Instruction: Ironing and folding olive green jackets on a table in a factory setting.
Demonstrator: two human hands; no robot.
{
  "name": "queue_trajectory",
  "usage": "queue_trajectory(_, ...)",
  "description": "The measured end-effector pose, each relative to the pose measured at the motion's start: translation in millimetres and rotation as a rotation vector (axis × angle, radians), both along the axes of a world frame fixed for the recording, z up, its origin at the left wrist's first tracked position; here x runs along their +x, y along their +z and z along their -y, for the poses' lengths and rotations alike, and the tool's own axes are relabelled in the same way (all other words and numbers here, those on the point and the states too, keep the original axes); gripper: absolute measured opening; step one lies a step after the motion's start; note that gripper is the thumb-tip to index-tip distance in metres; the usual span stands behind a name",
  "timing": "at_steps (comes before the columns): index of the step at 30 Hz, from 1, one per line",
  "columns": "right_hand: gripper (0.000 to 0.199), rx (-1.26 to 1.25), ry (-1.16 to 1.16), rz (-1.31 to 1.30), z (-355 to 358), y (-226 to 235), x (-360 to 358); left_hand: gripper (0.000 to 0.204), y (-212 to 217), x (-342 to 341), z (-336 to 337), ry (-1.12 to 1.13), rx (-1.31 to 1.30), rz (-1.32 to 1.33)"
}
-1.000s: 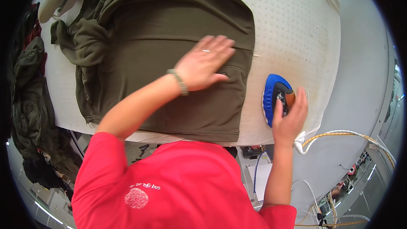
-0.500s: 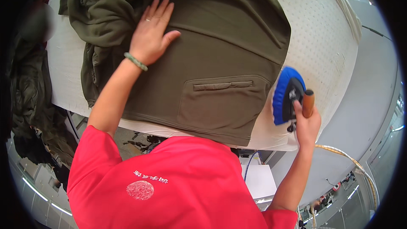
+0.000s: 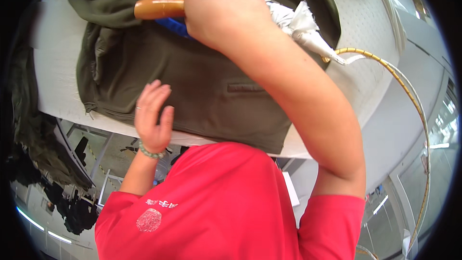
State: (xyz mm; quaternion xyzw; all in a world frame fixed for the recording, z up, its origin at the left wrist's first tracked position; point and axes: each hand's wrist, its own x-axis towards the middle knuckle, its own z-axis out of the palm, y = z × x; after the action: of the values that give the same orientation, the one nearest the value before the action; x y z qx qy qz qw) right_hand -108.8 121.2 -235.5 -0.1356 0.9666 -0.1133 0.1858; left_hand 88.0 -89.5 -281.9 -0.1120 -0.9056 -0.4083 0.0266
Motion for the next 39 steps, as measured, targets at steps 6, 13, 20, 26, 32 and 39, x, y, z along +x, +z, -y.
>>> queue_trajectory(6,0.044,0.099,-0.052,0.02,-79.6,22.4,81.6,0.025,-3.4,11.5,9.4,0.157,0.086,0.019)
queue_trajectory(13,0.042,0.02,0.124,0.106,-113.7,15.1,166.6,0.023,-7.5,11.9,-18.7,0.085,0.169,0.054)
queue_trajectory(20,0.035,0.006,0.114,0.085,-99.7,6.3,175.1,0.023,-2.8,13.2,-30.6,0.091,0.159,0.082)
queue_trajectory(26,0.034,0.028,0.101,0.095,-101.8,7.2,176.8,0.024,-2.7,9.2,-36.6,0.088,0.145,0.096)
queue_trajectory(32,0.037,0.083,-0.079,0.08,-134.8,18.9,173.9,0.03,-7.3,-4.5,-50.2,0.024,0.082,0.122)
queue_trajectory(39,0.039,-0.074,-0.999,0.188,-280.5,12.2,198.1,0.075,-27.4,-23.9,-92.2,-0.066,-0.102,0.076)
